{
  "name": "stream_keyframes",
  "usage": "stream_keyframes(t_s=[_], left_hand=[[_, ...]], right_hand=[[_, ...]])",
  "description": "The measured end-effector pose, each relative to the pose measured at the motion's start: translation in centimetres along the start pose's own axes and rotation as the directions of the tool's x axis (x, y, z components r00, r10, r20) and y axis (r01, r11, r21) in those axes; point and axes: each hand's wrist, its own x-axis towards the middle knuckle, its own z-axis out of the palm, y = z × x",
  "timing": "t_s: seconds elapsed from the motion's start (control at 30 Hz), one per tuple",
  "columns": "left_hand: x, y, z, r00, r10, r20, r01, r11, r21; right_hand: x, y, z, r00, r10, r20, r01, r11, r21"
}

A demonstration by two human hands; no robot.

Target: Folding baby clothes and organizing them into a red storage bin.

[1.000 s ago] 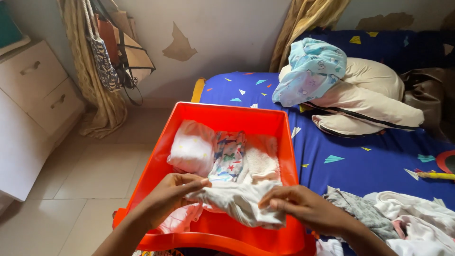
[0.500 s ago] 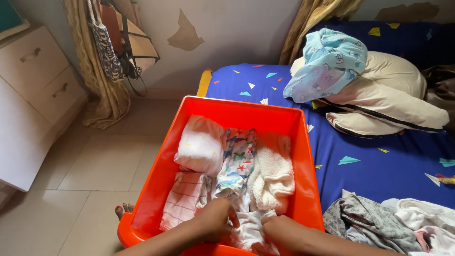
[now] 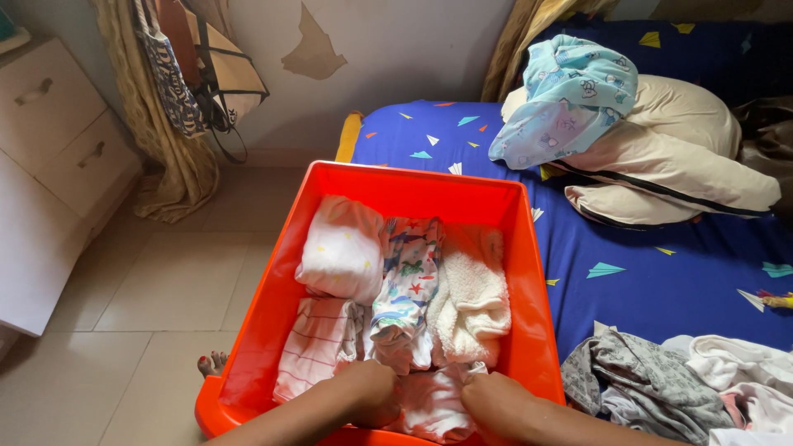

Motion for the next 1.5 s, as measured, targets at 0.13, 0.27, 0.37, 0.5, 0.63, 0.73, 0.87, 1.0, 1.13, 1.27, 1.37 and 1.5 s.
stream_keyframes(t_s=[0.13,0.27,0.37,0.5,0.63,0.73,0.87,1.0,1.13,1.27,1.37,1.5], left_hand=[[0.8,1.3,-0.4,0.997,-0.075,-0.024,0.075,0.997,-0.011],[3.7,2.2,1.1,0.965,0.254,0.07,-0.248,0.965,-0.08],[6.1,2.1,2.7,0.939,0.312,0.145,-0.298,0.948,-0.111],[6.2,2.1,2.5,0.945,0.273,0.179,-0.253,0.959,-0.124],[3.9,2.6,0.4,0.956,0.23,0.182,-0.205,0.968,-0.146],[1.5,3.2,-1.7,0.967,0.184,0.176,-0.155,0.974,-0.167],[-4.8,4.9,-6.7,0.997,0.011,-0.072,-0.024,0.982,-0.186],[-9.5,3.6,-9.6,0.763,0.104,-0.638,-0.295,0.934,-0.2],[-12.1,3.7,-11.0,0.662,0.281,-0.695,-0.659,0.66,-0.36],[-14.0,2.1,-10.9,0.825,0.113,-0.554,-0.541,0.443,-0.715],[-15.1,-0.4,-9.9,0.834,-0.051,-0.55,-0.481,0.421,-0.769],[-13.9,-4.9,-6.0,0.776,-0.317,-0.546,-0.347,0.509,-0.788]], right_hand=[[-1.9,-2.8,-4.0,1.0,0.007,-0.006,-0.007,0.994,-0.107],[-1.8,-2.0,-2.6,1.0,0.014,0.023,-0.011,0.991,-0.137],[-1.0,-0.7,-0.6,0.997,0.012,0.072,-0.006,0.996,-0.09],[-0.8,-1.1,-1.3,0.996,-0.03,0.079,0.035,0.998,-0.06],[-0.2,-0.7,-0.8,0.999,0.002,0.044,-0.001,1.0,-0.026],[-1.3,-2.1,-3.7,0.997,-0.011,-0.08,0.01,1.0,-0.012],[-5.6,-7.9,-13.9,0.967,-0.076,-0.243,0.111,0.985,0.135],[-7.9,-11.3,-21.2,0.896,-0.193,-0.401,0.311,0.916,0.255],[-10.5,-15.2,-31.1,0.718,-0.381,-0.583,0.574,0.798,0.185],[-9.5,-16.3,-35.3,0.715,-0.293,-0.635,0.516,0.833,0.197],[-5.6,-15.6,-35.3,0.621,-0.316,-0.718,0.608,0.772,0.186],[3.2,-13.8,-31.6,0.65,-0.172,-0.74,0.574,0.749,0.331]])
